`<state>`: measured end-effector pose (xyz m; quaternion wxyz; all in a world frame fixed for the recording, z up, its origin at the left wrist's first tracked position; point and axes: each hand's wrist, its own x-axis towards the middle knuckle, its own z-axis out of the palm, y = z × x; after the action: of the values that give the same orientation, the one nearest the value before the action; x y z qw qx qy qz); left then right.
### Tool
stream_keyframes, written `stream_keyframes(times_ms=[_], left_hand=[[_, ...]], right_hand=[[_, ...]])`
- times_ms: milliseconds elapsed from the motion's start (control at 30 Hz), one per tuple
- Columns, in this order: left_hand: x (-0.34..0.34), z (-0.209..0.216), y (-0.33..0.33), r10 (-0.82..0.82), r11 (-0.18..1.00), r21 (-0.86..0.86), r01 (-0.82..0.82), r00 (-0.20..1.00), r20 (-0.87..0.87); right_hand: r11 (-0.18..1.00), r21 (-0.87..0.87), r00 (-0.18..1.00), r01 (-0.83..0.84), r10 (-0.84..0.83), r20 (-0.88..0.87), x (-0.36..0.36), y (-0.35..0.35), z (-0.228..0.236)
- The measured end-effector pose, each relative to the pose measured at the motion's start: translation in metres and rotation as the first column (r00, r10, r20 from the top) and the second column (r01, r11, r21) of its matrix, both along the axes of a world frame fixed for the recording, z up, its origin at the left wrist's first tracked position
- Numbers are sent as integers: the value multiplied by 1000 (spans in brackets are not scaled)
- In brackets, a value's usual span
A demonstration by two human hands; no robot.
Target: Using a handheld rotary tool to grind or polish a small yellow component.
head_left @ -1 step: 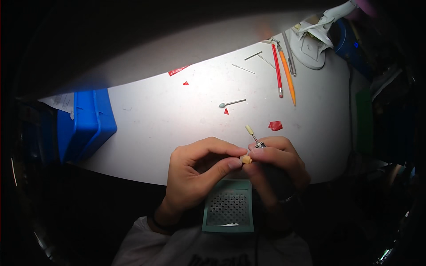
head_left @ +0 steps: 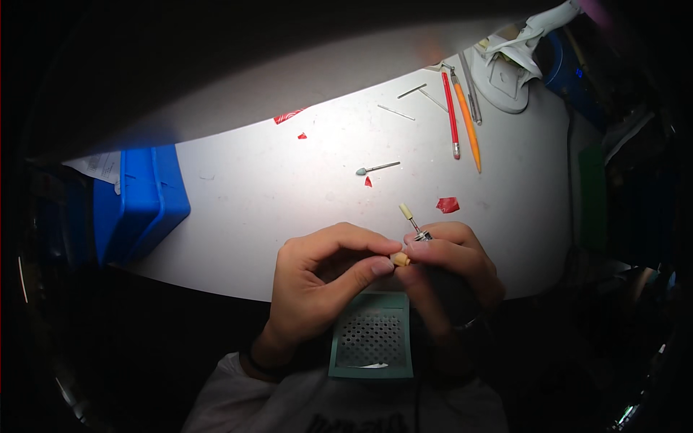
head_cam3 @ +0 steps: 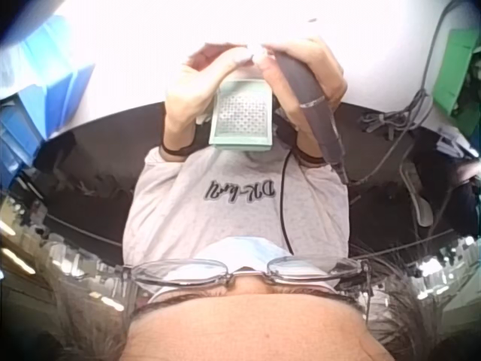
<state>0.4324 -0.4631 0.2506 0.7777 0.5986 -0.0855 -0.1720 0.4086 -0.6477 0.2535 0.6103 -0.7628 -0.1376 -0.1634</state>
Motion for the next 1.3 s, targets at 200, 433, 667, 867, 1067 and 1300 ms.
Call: stream_keyframes(times_ms=[200,433,667,867,1067,1300], left_hand=[[0,-4,1,2,999,-50,0,999,43],[-1,0,0,5,997,-77,-6,1000,-22],[-1,-1,0,21,999,-45,-20,999,27],[-3,-1,0,43,998,-53,-43,999,-1],[0,4,0,17,1000,-12,-17,1000,-12],[-1,4,-3,6,998,-62,-9,999,-49]], right_hand=[[1000,19,1000,-16,16,5,0,-1,-3],[999,24,1000,-24,23,15,0,0,-4],[1000,4,1000,1,-1,23,0,1,-3],[1000,-10,999,-11,11,43,1,1,-3],[999,-45,998,-3,5,55,1,0,0],[1000,-11,997,15,-14,76,-2,0,-2]])
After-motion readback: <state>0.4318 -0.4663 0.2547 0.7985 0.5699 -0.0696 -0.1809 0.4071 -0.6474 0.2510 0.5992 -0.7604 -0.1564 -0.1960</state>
